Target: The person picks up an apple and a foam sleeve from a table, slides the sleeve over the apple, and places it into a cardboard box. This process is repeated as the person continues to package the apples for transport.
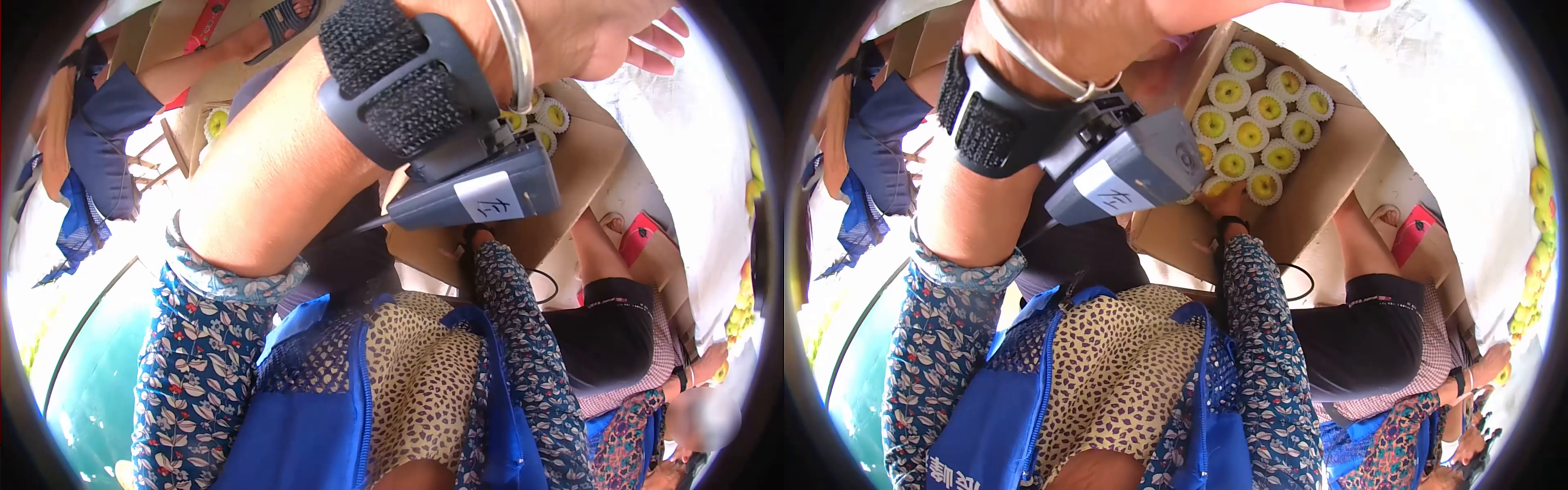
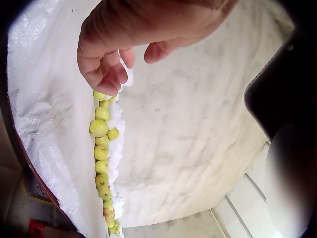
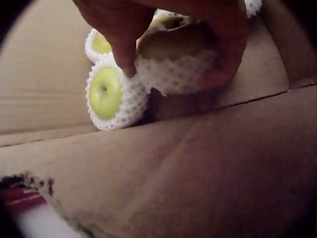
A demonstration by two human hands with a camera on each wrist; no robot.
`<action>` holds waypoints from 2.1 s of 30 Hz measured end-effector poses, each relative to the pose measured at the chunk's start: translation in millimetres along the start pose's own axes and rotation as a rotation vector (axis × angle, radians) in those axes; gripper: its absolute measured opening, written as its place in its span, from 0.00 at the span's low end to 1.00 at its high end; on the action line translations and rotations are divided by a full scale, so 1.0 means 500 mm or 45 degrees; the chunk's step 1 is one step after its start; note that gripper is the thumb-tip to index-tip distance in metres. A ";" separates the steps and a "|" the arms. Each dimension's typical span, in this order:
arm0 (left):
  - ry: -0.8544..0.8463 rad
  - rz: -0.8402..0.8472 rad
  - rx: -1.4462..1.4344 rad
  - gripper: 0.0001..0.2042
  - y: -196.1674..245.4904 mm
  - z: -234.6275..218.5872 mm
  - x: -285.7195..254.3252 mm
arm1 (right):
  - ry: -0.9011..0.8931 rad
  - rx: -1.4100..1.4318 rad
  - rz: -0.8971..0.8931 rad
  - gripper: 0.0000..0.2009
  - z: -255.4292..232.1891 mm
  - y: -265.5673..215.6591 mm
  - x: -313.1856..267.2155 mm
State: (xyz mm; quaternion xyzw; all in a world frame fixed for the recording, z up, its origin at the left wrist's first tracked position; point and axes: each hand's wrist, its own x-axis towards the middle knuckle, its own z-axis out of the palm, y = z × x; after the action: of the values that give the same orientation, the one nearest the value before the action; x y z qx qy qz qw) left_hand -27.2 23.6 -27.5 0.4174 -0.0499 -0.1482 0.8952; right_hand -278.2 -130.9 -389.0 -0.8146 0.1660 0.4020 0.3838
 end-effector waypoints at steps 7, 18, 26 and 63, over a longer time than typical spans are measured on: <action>-0.003 -0.021 -0.023 0.19 -0.001 0.002 -0.006 | -0.369 0.125 -0.109 0.51 -0.067 0.027 0.036; 0.018 -0.024 0.033 0.19 0.002 0.002 -0.004 | 0.011 -0.244 -0.442 0.51 0.099 0.182 0.148; 0.034 -0.112 0.061 0.14 0.015 -0.008 0.002 | -0.137 -0.095 -0.333 0.52 0.014 0.038 0.051; 0.527 -0.127 -0.137 0.06 -0.005 0.005 0.099 | 0.452 0.456 -1.048 0.17 -0.931 -0.740 -0.076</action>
State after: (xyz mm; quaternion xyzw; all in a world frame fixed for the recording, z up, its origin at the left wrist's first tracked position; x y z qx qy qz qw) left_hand 19.0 5.3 -29.5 0.3925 0.1637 -0.1059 0.8989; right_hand 158.2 -245.2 0.3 -0.7899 -0.0406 0.0368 0.6108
